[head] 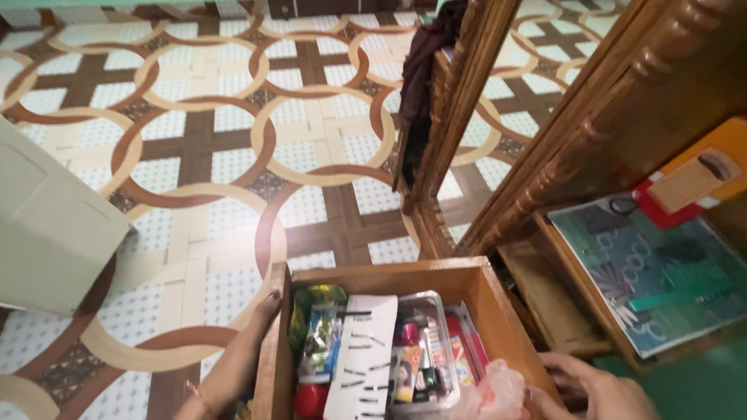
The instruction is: The person opens a wooden drawer and removes various small items including a plastic container, sachets, a red-capped bottle, and bangles. They place these items on the adjacent shelf and continue to clear the drawer contents by hand.
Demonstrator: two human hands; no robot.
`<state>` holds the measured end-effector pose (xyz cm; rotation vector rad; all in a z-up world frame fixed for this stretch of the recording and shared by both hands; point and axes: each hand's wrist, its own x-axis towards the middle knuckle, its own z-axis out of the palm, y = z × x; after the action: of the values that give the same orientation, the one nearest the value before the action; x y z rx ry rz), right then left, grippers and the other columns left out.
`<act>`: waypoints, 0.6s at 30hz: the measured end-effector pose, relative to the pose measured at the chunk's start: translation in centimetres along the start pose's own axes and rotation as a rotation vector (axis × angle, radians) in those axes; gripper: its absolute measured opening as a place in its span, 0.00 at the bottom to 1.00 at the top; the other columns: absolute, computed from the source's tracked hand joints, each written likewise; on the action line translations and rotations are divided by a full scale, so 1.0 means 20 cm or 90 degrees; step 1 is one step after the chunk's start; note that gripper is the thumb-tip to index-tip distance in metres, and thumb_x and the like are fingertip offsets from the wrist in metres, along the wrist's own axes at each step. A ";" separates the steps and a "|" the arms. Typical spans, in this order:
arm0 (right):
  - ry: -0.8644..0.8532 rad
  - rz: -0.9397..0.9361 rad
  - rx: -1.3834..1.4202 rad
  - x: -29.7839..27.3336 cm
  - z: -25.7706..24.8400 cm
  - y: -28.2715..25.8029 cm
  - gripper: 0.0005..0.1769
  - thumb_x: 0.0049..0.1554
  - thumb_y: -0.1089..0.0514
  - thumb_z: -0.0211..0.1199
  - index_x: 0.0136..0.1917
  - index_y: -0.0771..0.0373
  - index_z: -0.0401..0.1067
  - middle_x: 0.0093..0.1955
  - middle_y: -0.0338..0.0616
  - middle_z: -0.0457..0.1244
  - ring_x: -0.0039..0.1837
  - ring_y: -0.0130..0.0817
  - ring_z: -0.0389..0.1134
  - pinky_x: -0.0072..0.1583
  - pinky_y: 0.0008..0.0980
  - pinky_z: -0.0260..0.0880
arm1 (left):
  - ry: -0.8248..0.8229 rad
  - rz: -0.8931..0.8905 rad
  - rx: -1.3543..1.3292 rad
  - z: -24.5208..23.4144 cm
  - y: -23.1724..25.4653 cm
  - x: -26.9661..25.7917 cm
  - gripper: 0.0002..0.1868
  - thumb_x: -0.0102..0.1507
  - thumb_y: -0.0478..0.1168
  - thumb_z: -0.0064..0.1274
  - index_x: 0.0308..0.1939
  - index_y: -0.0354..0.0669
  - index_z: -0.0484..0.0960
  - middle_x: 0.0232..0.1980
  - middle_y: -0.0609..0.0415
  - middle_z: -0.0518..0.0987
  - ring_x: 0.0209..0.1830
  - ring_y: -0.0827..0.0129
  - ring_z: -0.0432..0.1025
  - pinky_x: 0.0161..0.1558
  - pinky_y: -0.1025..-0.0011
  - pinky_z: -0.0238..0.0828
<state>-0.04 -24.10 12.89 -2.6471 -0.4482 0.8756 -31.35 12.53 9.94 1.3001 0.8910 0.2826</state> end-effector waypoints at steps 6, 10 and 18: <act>0.174 -0.245 -0.081 -0.06 -0.09 -0.27 0.36 0.49 0.41 0.74 0.69 0.48 0.73 0.63 0.44 0.72 0.64 0.34 0.74 0.67 0.41 0.71 | 0.187 -0.167 0.204 -0.07 -0.21 0.10 0.49 0.65 0.74 0.20 0.71 0.42 0.74 0.59 0.25 0.80 0.66 0.48 0.74 0.67 0.64 0.66; 0.035 -0.320 0.018 -0.10 -0.06 -0.58 0.29 0.56 0.42 0.67 0.68 0.52 0.73 0.51 0.41 0.72 0.54 0.30 0.75 0.57 0.35 0.77 | 0.110 -0.097 0.250 -0.14 -0.34 0.13 0.55 0.63 0.77 0.12 0.67 0.38 0.75 0.58 0.29 0.82 0.65 0.50 0.75 0.68 0.66 0.63; -0.164 -0.244 -0.127 -0.07 0.07 -0.82 0.30 0.56 0.41 0.67 0.62 0.60 0.65 0.38 0.49 0.71 0.40 0.41 0.76 0.46 0.41 0.79 | 0.105 -0.177 0.175 -0.14 -0.27 0.12 0.56 0.62 0.77 0.16 0.68 0.37 0.77 0.60 0.31 0.82 0.68 0.51 0.75 0.70 0.64 0.62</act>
<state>-5.14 -9.64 18.93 -2.4932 -1.1152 1.0908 -33.36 14.46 4.14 1.3968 1.2716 0.0493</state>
